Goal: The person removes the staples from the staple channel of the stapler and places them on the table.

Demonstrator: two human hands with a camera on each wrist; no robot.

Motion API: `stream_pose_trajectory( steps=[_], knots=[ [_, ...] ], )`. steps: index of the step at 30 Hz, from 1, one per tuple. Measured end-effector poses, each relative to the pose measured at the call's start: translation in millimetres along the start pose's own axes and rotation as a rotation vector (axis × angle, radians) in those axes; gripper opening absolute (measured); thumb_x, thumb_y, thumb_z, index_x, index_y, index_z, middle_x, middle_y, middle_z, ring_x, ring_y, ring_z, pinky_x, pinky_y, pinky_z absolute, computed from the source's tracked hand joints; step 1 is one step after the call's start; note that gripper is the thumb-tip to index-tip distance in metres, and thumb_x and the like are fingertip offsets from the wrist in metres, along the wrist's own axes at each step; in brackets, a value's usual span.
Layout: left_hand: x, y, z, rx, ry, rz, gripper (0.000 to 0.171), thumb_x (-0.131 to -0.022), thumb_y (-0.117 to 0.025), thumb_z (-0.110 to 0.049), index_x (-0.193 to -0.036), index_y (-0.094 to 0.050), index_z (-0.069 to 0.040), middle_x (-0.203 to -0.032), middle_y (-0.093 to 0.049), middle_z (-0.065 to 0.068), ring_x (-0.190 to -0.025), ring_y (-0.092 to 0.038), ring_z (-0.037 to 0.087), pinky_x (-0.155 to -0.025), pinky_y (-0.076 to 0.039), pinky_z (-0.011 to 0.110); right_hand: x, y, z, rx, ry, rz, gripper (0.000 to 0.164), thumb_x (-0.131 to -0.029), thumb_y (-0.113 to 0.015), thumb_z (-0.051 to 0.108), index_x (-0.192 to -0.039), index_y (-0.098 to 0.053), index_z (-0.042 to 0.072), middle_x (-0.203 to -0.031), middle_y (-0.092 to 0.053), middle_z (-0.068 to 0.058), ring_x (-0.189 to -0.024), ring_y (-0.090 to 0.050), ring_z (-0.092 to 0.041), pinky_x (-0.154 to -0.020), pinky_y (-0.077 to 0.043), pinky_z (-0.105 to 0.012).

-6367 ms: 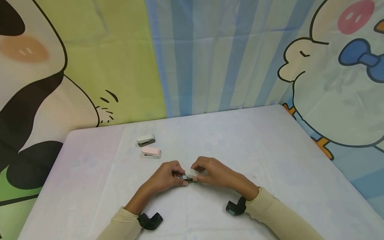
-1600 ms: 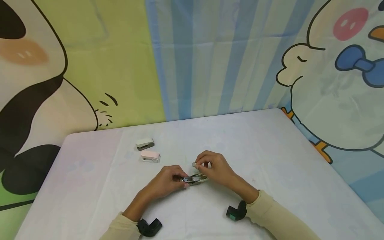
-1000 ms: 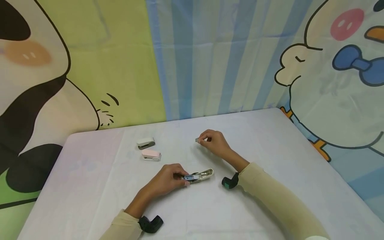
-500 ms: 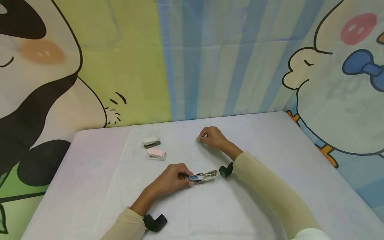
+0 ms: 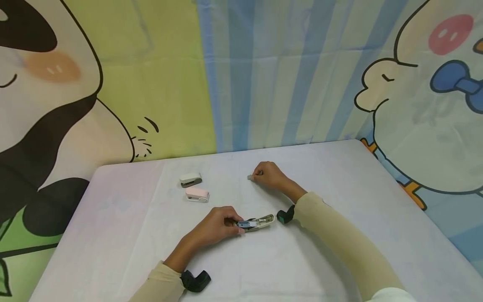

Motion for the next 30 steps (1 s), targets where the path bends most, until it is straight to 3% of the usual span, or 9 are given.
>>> stream_pose_trajectory(
  steps=[8, 14, 20, 24, 30],
  knots=[
    [0.6, 0.4, 0.2, 0.001, 0.007, -0.001, 0.019, -0.081, -0.081, -0.017, -0.098, -0.075, -0.014, -0.086, -0.063, -0.012, -0.072, -0.058, 0.007, -0.064, -0.050, 0.026, 2.0, 1.2, -4.5, 0.012, -0.035, 0.028, 0.006, -0.089, -0.073, 0.010, -0.088, -0.077, 0.005, -0.096, -0.066, -0.005, -0.091, -0.060, -0.021, -0.078, -0.047, -0.036],
    [-0.6, -0.4, 0.6, 0.008, 0.011, 0.002, 0.018, -0.081, -0.081, -0.019, -0.098, -0.075, -0.015, -0.085, -0.062, -0.013, -0.071, -0.057, 0.008, -0.063, -0.049, 0.026, 13.5, 3.8, -10.2, -0.020, -0.071, 0.063, 0.010, -0.089, -0.073, 0.018, -0.093, -0.075, 0.008, -0.094, -0.066, -0.002, -0.081, -0.057, -0.016, -0.073, -0.047, -0.032],
    [-0.9, -1.4, 1.0, -0.001, 0.012, 0.004, 0.018, -0.081, -0.081, -0.021, -0.098, -0.075, -0.015, -0.086, -0.063, -0.012, -0.073, -0.057, 0.008, -0.064, -0.049, 0.026, 38.9, 10.1, -1.9, -0.107, 0.035, 0.113, 0.018, -0.091, -0.071, 0.022, -0.103, -0.072, 0.008, -0.090, -0.066, 0.002, -0.069, -0.056, -0.015, -0.063, -0.047, -0.029],
    [-1.9, -1.4, 0.2, -0.004, 0.011, 0.005, 0.019, -0.081, -0.081, -0.022, -0.097, -0.075, -0.015, -0.086, -0.063, -0.012, -0.073, -0.057, 0.008, -0.065, -0.049, 0.026, 61.8, 11.6, 6.0, -0.215, 0.076, 0.134, 0.025, -0.091, -0.071, 0.027, -0.109, -0.071, 0.009, -0.093, -0.066, 0.004, -0.068, -0.055, -0.017, -0.059, -0.046, -0.029],
    [-2.4, -1.8, 0.9, 0.004, 0.021, -0.001, 0.018, -0.081, -0.082, -0.022, -0.096, -0.075, -0.017, -0.087, -0.064, -0.010, -0.075, -0.058, 0.009, -0.066, -0.049, 0.026, 83.7, 11.4, 19.2, -0.267, 0.115, 0.191, 0.030, -0.090, -0.072, 0.026, -0.114, -0.069, 0.007, -0.094, -0.067, 0.006, -0.070, -0.056, -0.017, -0.059, -0.046, -0.028]
  ],
)
Point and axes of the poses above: each hand's wrist, its own x-axis away from the middle knuckle, its own y-axis out of the back of the hand, z = x × y, the point moved 7 cm from there along -x, towards the middle knuckle
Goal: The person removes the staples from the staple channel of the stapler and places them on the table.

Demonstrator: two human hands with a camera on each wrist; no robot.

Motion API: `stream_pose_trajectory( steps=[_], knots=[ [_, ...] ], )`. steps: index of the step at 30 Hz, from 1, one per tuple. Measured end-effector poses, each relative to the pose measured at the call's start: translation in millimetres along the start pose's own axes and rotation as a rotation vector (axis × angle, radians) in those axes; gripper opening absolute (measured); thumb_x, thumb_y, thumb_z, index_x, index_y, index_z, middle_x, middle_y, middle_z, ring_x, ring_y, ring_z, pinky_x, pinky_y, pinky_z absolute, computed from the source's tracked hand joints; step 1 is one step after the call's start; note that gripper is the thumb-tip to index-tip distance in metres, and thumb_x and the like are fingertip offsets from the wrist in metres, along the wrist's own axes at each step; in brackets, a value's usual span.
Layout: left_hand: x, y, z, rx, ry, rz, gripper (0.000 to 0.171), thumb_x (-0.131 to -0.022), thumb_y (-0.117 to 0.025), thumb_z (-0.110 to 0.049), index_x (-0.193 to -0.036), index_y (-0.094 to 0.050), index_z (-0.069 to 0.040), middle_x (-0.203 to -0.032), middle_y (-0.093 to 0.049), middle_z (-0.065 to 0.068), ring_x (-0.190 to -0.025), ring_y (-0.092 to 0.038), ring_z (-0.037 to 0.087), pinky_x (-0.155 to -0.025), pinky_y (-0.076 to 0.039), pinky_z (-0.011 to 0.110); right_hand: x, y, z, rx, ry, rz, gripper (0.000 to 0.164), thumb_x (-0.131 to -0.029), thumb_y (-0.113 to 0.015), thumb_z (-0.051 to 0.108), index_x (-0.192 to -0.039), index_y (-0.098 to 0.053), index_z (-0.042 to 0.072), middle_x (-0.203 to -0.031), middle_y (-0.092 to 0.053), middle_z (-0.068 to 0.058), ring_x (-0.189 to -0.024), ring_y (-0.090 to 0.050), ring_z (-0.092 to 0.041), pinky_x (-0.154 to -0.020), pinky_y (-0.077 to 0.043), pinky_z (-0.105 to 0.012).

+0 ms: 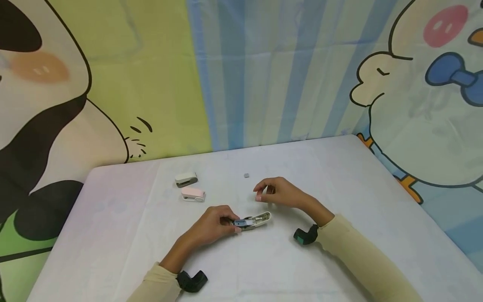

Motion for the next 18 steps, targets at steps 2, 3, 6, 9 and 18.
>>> stream_pose_trajectory(
  steps=[2, 3, 6, 9, 18],
  knots=[
    [0.0, 0.3, 1.0, 0.002, 0.006, 0.001, 0.017, -0.081, -0.081, -0.021, -0.097, -0.075, -0.017, -0.087, -0.064, -0.009, -0.076, -0.058, 0.009, -0.067, -0.049, 0.026, 4.0, -1.1, 5.5, -0.006, 0.007, 0.017, 0.031, -0.090, -0.072, 0.027, -0.114, -0.069, 0.007, -0.093, -0.067, 0.007, -0.072, -0.057, -0.017, -0.060, -0.046, -0.028],
    [-0.1, 0.4, 1.4, 0.004, 0.007, 0.002, 0.017, -0.081, -0.081, -0.021, -0.097, -0.075, -0.017, -0.087, -0.065, -0.008, -0.076, -0.058, 0.009, -0.067, -0.049, 0.026, 5.9, -1.4, 8.0, -0.006, 0.011, 0.022, 0.032, -0.090, -0.072, 0.027, -0.114, -0.069, 0.007, -0.094, -0.066, 0.007, -0.072, -0.057, -0.017, -0.061, -0.046, -0.028],
    [1.3, 0.1, 2.5, 0.016, 0.006, 0.000, 0.017, -0.081, -0.081, -0.021, -0.097, -0.075, -0.017, -0.088, -0.065, -0.007, -0.077, -0.058, 0.010, -0.068, -0.049, 0.026, 11.3, -3.5, 14.2, -0.009, 0.022, 0.045, 0.033, -0.090, -0.072, 0.029, -0.114, -0.069, 0.007, -0.095, -0.066, 0.006, -0.074, -0.056, -0.017, -0.062, -0.046, -0.029],
    [2.1, 0.1, 2.6, 0.022, 0.003, -0.004, 0.018, -0.082, -0.081, -0.021, -0.098, -0.075, -0.017, -0.088, -0.065, -0.008, -0.076, -0.058, 0.010, -0.068, -0.049, 0.026, 16.6, -5.0, 16.7, -0.005, 0.033, 0.062, 0.034, -0.090, -0.072, 0.030, -0.114, -0.069, 0.008, -0.096, -0.066, 0.006, -0.075, -0.056, -0.016, -0.063, -0.046, -0.028],
    [-0.1, 0.0, 1.6, -0.005, -0.001, -0.004, 0.017, -0.081, -0.081, -0.020, -0.097, -0.075, -0.018, -0.087, -0.064, -0.010, -0.074, -0.057, 0.010, -0.065, -0.048, 0.027, 33.5, -10.2, 12.0, -0.047, 0.066, 0.163, 0.045, -0.083, -0.079, 0.028, -0.121, -0.066, 0.008, -0.102, -0.066, 0.002, -0.075, -0.058, -0.018, -0.063, -0.046, -0.029]
  ],
)
Point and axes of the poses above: each hand's wrist, its own x-axis away from the middle knuckle, its own y-axis out of the back of the hand, z = x × y, the point moved 7 cm from there along -x, towards the middle knuckle
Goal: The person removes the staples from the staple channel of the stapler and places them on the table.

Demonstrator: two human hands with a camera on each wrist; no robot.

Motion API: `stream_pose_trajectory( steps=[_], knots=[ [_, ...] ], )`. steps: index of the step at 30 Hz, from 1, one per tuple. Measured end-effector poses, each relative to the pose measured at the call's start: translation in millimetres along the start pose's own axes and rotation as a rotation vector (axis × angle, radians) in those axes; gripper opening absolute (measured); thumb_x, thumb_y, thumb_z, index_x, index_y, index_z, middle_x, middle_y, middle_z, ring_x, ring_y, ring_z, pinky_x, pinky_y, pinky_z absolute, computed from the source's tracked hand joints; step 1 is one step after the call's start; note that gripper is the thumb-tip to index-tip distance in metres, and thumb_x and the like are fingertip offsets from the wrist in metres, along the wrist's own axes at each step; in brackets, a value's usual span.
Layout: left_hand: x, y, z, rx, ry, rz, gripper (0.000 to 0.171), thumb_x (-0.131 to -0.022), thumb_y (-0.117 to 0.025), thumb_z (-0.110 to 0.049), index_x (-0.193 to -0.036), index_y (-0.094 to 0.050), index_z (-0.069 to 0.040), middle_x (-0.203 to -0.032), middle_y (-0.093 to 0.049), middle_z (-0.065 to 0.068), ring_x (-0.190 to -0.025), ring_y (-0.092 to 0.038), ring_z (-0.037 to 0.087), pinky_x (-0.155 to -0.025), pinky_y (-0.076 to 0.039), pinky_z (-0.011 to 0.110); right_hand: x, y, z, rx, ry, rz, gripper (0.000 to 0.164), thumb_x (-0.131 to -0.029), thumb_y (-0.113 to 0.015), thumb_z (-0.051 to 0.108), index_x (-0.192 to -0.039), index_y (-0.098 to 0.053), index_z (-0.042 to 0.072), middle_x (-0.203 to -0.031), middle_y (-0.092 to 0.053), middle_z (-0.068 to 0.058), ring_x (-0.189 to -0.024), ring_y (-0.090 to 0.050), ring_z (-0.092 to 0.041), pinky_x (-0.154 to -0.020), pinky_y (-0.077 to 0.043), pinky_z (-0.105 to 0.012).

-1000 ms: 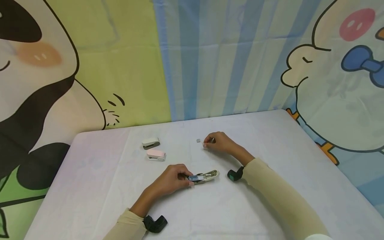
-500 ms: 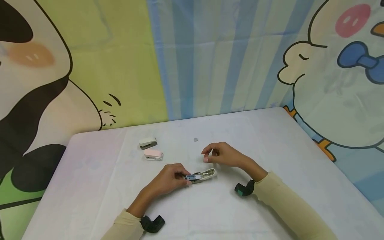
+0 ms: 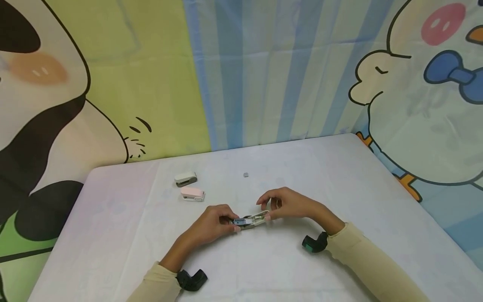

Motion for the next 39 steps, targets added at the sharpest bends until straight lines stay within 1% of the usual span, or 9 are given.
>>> stream_pose_trajectory(
  steps=[3, 4, 9, 11, 17, 24, 29, 32, 39],
  knots=[
    [-1.7, 1.5, 0.5, 0.002, -0.005, -0.001, 0.017, -0.081, -0.081, -0.019, -0.097, -0.075, -0.018, -0.087, -0.064, -0.009, -0.075, -0.057, 0.010, -0.066, -0.048, 0.026, 2.7, -1.5, -1.1, -0.006, 0.034, 0.021, 0.050, -0.081, -0.082, 0.027, -0.123, -0.065, 0.008, -0.104, -0.066, 0.003, -0.075, -0.058, -0.018, -0.063, -0.047, -0.029],
    [-2.2, 2.0, 0.6, 0.006, -0.002, 0.000, 0.017, -0.081, -0.081, -0.019, -0.097, -0.075, -0.018, -0.088, -0.064, -0.009, -0.075, -0.057, 0.010, -0.066, -0.048, 0.026, 3.1, -2.0, -1.5, -0.008, 0.047, 0.020, 0.047, -0.081, -0.082, 0.026, -0.122, -0.067, 0.008, -0.103, -0.066, 0.002, -0.074, -0.057, -0.017, -0.062, -0.047, -0.029],
    [-2.6, 3.5, 0.4, 0.036, 0.008, 0.001, 0.019, -0.081, -0.081, -0.017, -0.099, -0.074, -0.017, -0.089, -0.064, -0.007, -0.075, -0.057, 0.009, -0.066, -0.048, 0.026, 2.9, -4.0, -4.7, 0.002, 0.087, -0.016, 0.023, -0.085, -0.077, 0.016, -0.107, -0.074, 0.009, -0.092, -0.066, 0.005, -0.070, -0.056, -0.012, -0.059, -0.046, -0.026],
    [-3.0, 3.6, 0.0, 0.040, 0.008, -0.001, 0.019, -0.081, -0.081, -0.016, -0.100, -0.074, -0.015, -0.091, -0.065, -0.006, -0.075, -0.057, 0.009, -0.066, -0.048, 0.026, 2.9, -4.4, -5.9, 0.004, 0.084, -0.031, 0.018, -0.086, -0.076, 0.013, -0.103, -0.075, 0.010, -0.088, -0.065, 0.006, -0.069, -0.056, -0.011, -0.058, -0.045, -0.025],
    [-4.3, 3.1, 0.5, 0.048, 0.032, -0.008, 0.019, -0.081, -0.081, -0.014, -0.098, -0.074, -0.016, -0.090, -0.064, -0.007, -0.074, -0.057, 0.008, -0.065, -0.048, 0.025, 5.2, -4.6, -7.8, 0.005, 0.050, -0.045, 0.019, -0.086, -0.076, 0.012, -0.104, -0.075, 0.009, -0.088, -0.064, 0.005, -0.070, -0.054, -0.011, -0.059, -0.045, -0.025],
    [-4.5, -6.4, 2.4, 0.081, 0.043, -0.011, 0.020, -0.080, -0.081, -0.015, -0.099, -0.074, -0.015, -0.090, -0.064, -0.005, -0.073, -0.057, 0.010, -0.064, -0.048, 0.025, 10.8, -1.8, -10.1, 0.036, 0.010, -0.049, 0.018, -0.086, -0.076, 0.012, -0.103, -0.075, 0.013, -0.088, -0.064, 0.008, -0.070, -0.054, -0.010, -0.060, -0.045, -0.024],
    [-1.9, -7.6, 4.0, 0.073, 0.053, -0.051, 0.019, -0.080, -0.082, -0.016, -0.097, -0.074, -0.016, -0.086, -0.063, -0.006, -0.070, -0.056, 0.009, -0.061, -0.048, 0.025, 8.3, -0.4, -4.9, 0.060, 0.053, -0.036, 0.018, -0.088, -0.074, 0.012, -0.106, -0.074, 0.011, -0.089, -0.063, 0.009, -0.069, -0.054, -0.010, -0.058, -0.045, -0.024],
    [-1.8, -6.7, 1.8, 0.042, 0.046, -0.072, 0.018, -0.080, -0.082, -0.018, -0.096, -0.075, -0.016, -0.084, -0.063, -0.008, -0.068, -0.056, 0.009, -0.060, -0.048, 0.026, 4.3, 2.6, -0.8, 0.081, 0.081, -0.034, 0.018, -0.089, -0.071, 0.011, -0.107, -0.073, 0.010, -0.090, -0.063, 0.008, -0.068, -0.053, -0.011, -0.057, -0.044, -0.025],
    [-18.1, -7.1, -4.2, 0.001, 0.042, -0.051, 0.017, -0.083, -0.079, -0.021, -0.099, -0.075, -0.015, -0.083, -0.062, -0.010, -0.071, -0.057, 0.011, -0.060, -0.049, 0.028, 3.9, 15.8, -3.5, 0.118, 0.040, -0.068, 0.019, -0.091, -0.069, 0.011, -0.109, -0.072, 0.009, -0.091, -0.063, 0.005, -0.071, -0.053, -0.012, -0.061, -0.046, -0.027]
  ],
)
Point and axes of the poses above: each hand's wrist, its own x-axis away from the middle knuckle, its own y-axis out of the back of the hand, z = x × y, the point moved 7 cm from there along -x, towards the middle knuckle
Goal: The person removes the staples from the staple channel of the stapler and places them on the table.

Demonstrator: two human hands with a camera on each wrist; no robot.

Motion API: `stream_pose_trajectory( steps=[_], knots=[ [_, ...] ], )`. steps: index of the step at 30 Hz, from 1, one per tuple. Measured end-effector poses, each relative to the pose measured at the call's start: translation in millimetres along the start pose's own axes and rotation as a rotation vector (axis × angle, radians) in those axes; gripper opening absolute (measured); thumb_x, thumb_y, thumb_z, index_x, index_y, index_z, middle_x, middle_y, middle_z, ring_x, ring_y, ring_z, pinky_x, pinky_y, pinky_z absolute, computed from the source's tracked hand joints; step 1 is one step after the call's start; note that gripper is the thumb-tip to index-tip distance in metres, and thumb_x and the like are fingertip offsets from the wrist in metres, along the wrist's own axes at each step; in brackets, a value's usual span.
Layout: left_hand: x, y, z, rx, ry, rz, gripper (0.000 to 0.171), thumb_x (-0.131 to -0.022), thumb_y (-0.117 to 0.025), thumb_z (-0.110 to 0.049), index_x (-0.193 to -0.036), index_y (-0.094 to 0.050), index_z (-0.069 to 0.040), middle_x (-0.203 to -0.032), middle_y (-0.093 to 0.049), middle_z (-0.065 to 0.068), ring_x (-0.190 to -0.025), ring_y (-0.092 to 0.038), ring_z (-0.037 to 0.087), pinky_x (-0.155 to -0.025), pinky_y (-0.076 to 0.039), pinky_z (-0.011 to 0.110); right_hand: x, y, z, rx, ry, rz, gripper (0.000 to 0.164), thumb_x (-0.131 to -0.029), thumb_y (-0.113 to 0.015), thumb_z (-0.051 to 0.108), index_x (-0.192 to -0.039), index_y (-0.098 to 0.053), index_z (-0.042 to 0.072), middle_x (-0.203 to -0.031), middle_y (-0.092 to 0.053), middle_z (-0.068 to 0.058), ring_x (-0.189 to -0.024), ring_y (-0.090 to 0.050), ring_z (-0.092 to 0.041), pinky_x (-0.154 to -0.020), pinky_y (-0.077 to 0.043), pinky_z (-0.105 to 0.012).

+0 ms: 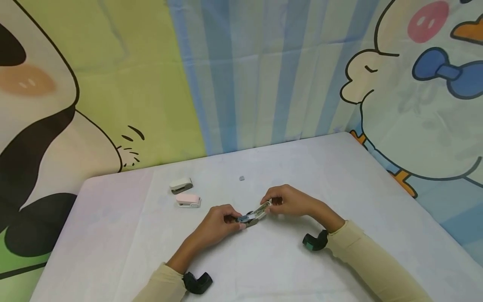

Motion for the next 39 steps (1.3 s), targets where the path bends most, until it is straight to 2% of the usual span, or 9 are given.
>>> stream_pose_trajectory(
  steps=[4, 8, 13, 17, 20, 23, 32, 39],
  knots=[
    [-18.7, -2.1, -3.7, -0.035, 0.004, 0.007, 0.018, -0.084, -0.078, -0.018, -0.100, -0.074, -0.011, -0.085, -0.061, -0.008, -0.074, -0.056, 0.011, -0.062, -0.049, 0.028, 6.1, 10.0, -9.5, -0.003, -0.028, -0.051, 0.020, -0.092, -0.068, 0.011, -0.112, -0.071, 0.008, -0.095, -0.064, 0.004, -0.073, -0.056, -0.013, -0.064, -0.048, -0.028],
    [-48.1, -4.0, -10.4, -0.106, 0.011, -0.019, 0.019, -0.084, -0.078, -0.015, -0.101, -0.074, -0.007, -0.087, -0.060, -0.004, -0.078, -0.056, 0.011, -0.066, -0.049, 0.027, 10.4, 28.2, -23.0, -0.046, -0.047, -0.154, 0.022, -0.092, -0.068, 0.009, -0.114, -0.069, 0.004, -0.103, -0.066, -0.002, -0.079, -0.060, -0.015, -0.069, -0.049, -0.030],
    [-82.6, -7.4, -23.5, -0.162, 0.008, -0.025, 0.018, -0.084, -0.078, -0.014, -0.100, -0.075, -0.005, -0.086, -0.061, -0.002, -0.078, -0.056, 0.010, -0.066, -0.048, 0.026, 16.3, 53.1, -41.3, -0.110, -0.121, -0.258, 0.026, -0.093, -0.067, 0.010, -0.117, -0.067, -0.001, -0.103, -0.067, -0.007, -0.075, -0.060, -0.021, -0.062, -0.044, -0.028],
    [-102.7, -9.3, -33.7, -0.196, 0.009, -0.019, 0.018, -0.085, -0.077, -0.014, -0.100, -0.075, -0.004, -0.086, -0.064, -0.001, -0.076, -0.057, 0.011, -0.064, -0.047, 0.026, 18.7, 69.9, -51.1, -0.135, -0.161, -0.288, 0.029, -0.095, -0.065, 0.010, -0.120, -0.065, -0.003, -0.107, -0.067, -0.011, -0.083, -0.065, -0.025, -0.062, -0.046, -0.027],
    [-115.7, -9.7, -35.6, -0.213, 0.021, -0.025, 0.020, -0.086, -0.076, -0.013, -0.103, -0.074, -0.002, -0.089, -0.065, 0.001, -0.078, -0.058, 0.012, -0.065, -0.048, 0.026, 19.0, 80.1, -56.3, -0.142, -0.189, -0.305, 0.030, -0.095, -0.064, 0.010, -0.122, -0.064, -0.004, -0.110, -0.067, -0.013, -0.092, -0.067, -0.029, -0.067, -0.049, -0.030],
    [-128.2, -8.1, -33.3, -0.209, 0.048, -0.055, 0.022, -0.086, -0.076, -0.012, -0.106, -0.073, -0.002, -0.092, -0.066, 0.003, -0.080, -0.058, 0.013, -0.067, -0.048, 0.026, 18.0, 89.8, -59.7, -0.143, -0.222, -0.339, 0.031, -0.095, -0.065, 0.012, -0.122, -0.064, -0.004, -0.111, -0.066, -0.013, -0.095, -0.066, -0.029, -0.070, -0.050, -0.031],
    [-161.5, -7.6, -27.4, -0.165, 0.066, -0.140, 0.022, -0.088, -0.073, -0.008, -0.109, -0.072, -0.001, -0.098, -0.068, 0.007, -0.083, -0.059, 0.016, -0.070, -0.047, 0.027, 12.9, 112.7, -71.6, -0.102, -0.288, -0.447, 0.029, -0.095, -0.064, 0.013, -0.123, -0.066, 0.005, -0.122, -0.060, -0.012, -0.099, -0.064, -0.021, -0.077, -0.050, -0.027],
    [-173.5, -9.2, -26.6, -0.174, 0.082, -0.164, 0.023, -0.087, -0.075, -0.010, -0.108, -0.073, -0.002, -0.097, -0.070, 0.007, -0.080, -0.060, 0.017, -0.068, -0.047, 0.028, 12.3, 119.4, -82.9, -0.142, -0.333, -0.472, 0.032, -0.096, -0.064, 0.017, -0.126, -0.064, 0.006, -0.121, -0.062, -0.012, -0.100, -0.064, -0.023, -0.087, -0.049, -0.045]
  ],
)
Point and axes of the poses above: each hand's wrist, its own x-axis away from the middle knuckle, its own y-axis out of the back of the hand, z = x × y, the point moved 7 cm from there along -x, towards the middle knuckle
